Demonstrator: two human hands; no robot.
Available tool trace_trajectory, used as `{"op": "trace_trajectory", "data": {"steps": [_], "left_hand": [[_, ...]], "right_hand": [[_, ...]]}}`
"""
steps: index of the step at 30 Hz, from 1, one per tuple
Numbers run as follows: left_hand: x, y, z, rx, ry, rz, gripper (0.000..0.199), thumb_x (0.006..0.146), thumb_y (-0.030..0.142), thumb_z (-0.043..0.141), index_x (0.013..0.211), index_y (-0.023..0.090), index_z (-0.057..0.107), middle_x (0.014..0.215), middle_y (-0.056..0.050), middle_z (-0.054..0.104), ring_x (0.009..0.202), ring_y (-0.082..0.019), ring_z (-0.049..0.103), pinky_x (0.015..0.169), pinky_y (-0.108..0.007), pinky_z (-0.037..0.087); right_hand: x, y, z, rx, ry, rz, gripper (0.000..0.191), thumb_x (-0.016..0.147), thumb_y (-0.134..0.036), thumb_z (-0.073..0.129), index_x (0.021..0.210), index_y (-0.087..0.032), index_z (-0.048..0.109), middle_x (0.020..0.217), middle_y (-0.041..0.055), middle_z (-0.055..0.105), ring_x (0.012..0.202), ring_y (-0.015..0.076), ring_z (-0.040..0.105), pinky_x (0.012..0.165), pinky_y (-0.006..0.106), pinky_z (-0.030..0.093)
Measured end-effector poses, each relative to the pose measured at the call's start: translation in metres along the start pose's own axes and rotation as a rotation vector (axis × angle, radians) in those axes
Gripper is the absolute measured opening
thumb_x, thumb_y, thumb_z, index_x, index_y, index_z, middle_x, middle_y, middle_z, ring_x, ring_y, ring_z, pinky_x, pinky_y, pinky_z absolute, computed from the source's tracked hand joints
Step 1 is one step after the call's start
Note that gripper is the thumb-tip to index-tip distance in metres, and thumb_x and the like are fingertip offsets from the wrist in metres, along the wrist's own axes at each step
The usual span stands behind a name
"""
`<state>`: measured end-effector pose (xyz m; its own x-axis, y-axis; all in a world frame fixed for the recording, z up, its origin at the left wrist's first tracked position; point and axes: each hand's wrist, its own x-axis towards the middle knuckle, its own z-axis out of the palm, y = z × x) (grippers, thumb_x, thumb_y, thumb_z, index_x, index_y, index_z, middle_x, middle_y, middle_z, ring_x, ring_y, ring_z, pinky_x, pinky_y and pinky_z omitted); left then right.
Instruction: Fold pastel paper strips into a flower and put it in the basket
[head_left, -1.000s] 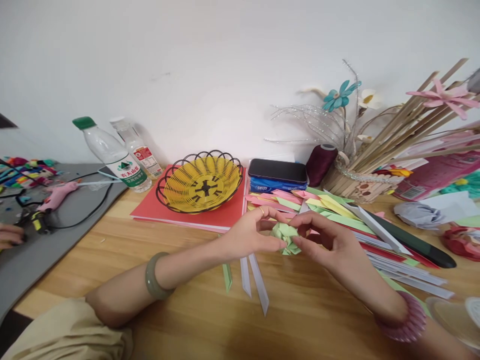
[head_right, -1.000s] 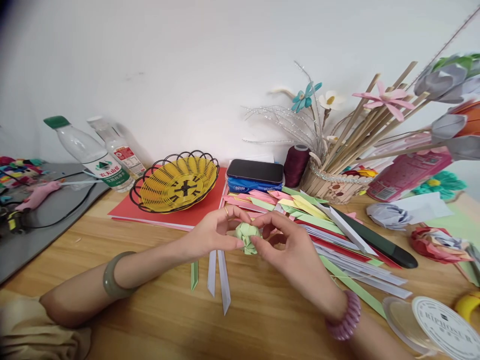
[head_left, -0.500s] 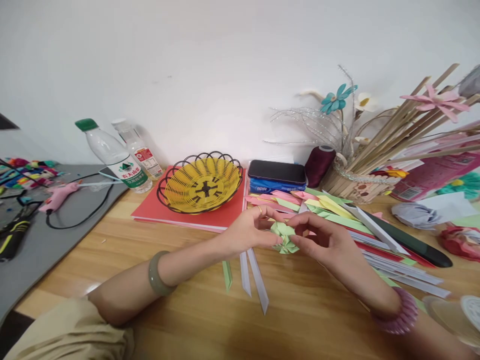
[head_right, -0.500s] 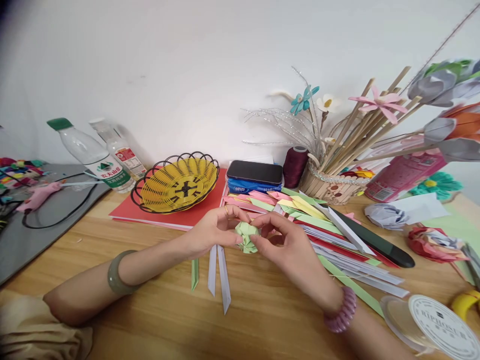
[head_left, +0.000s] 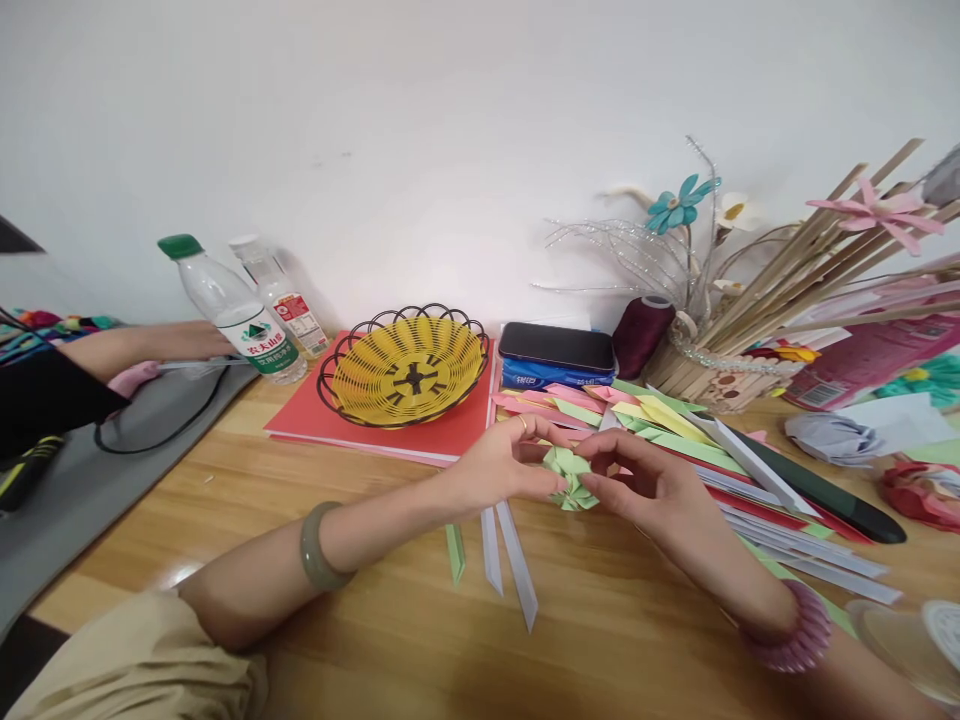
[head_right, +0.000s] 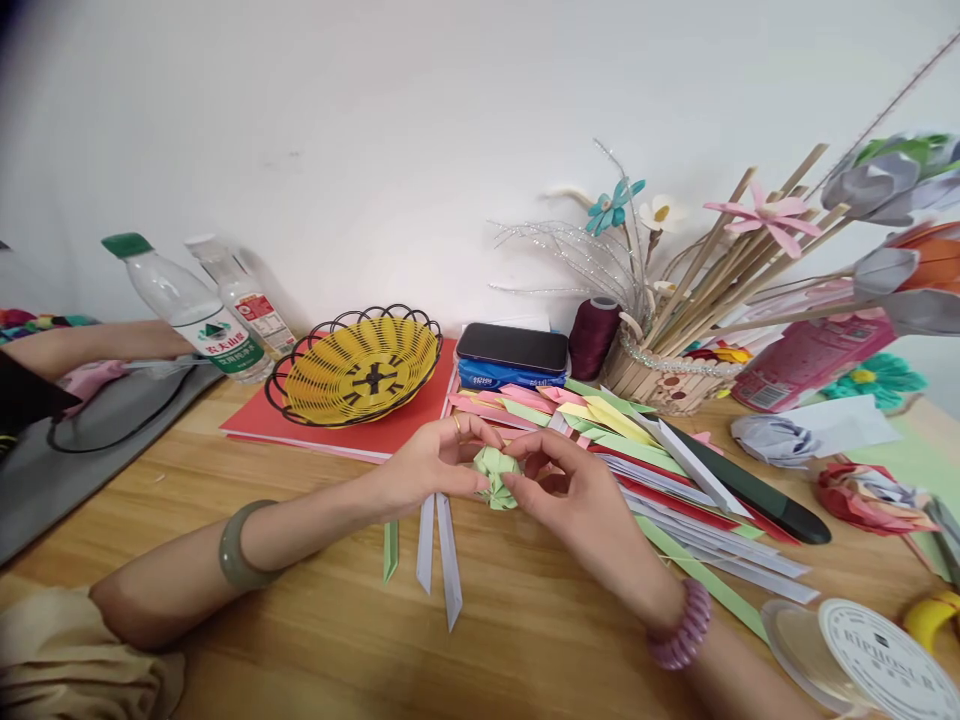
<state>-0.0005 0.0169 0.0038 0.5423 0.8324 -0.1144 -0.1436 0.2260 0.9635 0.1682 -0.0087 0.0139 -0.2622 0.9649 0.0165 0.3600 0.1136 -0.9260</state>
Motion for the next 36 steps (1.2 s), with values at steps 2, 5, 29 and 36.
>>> {"op": "trace_trajectory", "data": {"steps": [2,5,29,36], "left_hand": [[0.0005,-0.0011,0.0,-0.009,0.001,0.008,0.028,0.057,0.011,0.067,0.08,0.015,0.052,0.085,-0.002,0.057,0.076,-0.011,0.054,0.067,-0.026,0.041],[0.0014,-0.0029,0.0004,-0.013,0.006,0.001,0.028,0.057,0.013,0.068,0.08,0.015,0.052,0.082,-0.002,0.057,0.075,-0.011,0.054,0.066,-0.025,0.041],[-0.0007,-0.003,0.0017,0.088,0.049,-0.042,0.027,0.054,0.009,0.06,0.079,0.017,0.05,0.076,0.001,0.052,0.072,-0.01,0.049,0.063,-0.023,0.037],[-0.0013,-0.0027,0.0027,0.09,0.086,-0.044,0.026,0.058,0.017,0.064,0.079,0.017,0.049,0.076,0.001,0.052,0.069,-0.01,0.05,0.063,-0.025,0.039]], "right_hand": [[-0.0001,0.0003,-0.0001,0.016,-0.006,0.001,0.022,0.074,-0.041,0.055,0.082,-0.021,0.054,0.076,0.0002,0.053,0.06,0.0122,0.047,0.053,0.024,0.038],[0.0001,0.0011,-0.0003,0.023,0.003,0.005,0.02,0.073,-0.039,0.056,0.081,-0.02,0.054,0.076,0.0003,0.055,0.061,0.0124,0.048,0.053,0.024,0.039],[-0.0015,0.005,0.0035,-0.016,-0.024,-0.006,0.02,0.074,-0.036,0.056,0.085,-0.02,0.054,0.076,0.0007,0.056,0.064,0.0135,0.052,0.056,0.026,0.042],[-0.0017,0.0044,0.0024,-0.002,-0.018,-0.01,0.02,0.075,-0.037,0.054,0.087,-0.021,0.054,0.079,0.0017,0.057,0.069,0.0151,0.054,0.059,0.026,0.043]]}}
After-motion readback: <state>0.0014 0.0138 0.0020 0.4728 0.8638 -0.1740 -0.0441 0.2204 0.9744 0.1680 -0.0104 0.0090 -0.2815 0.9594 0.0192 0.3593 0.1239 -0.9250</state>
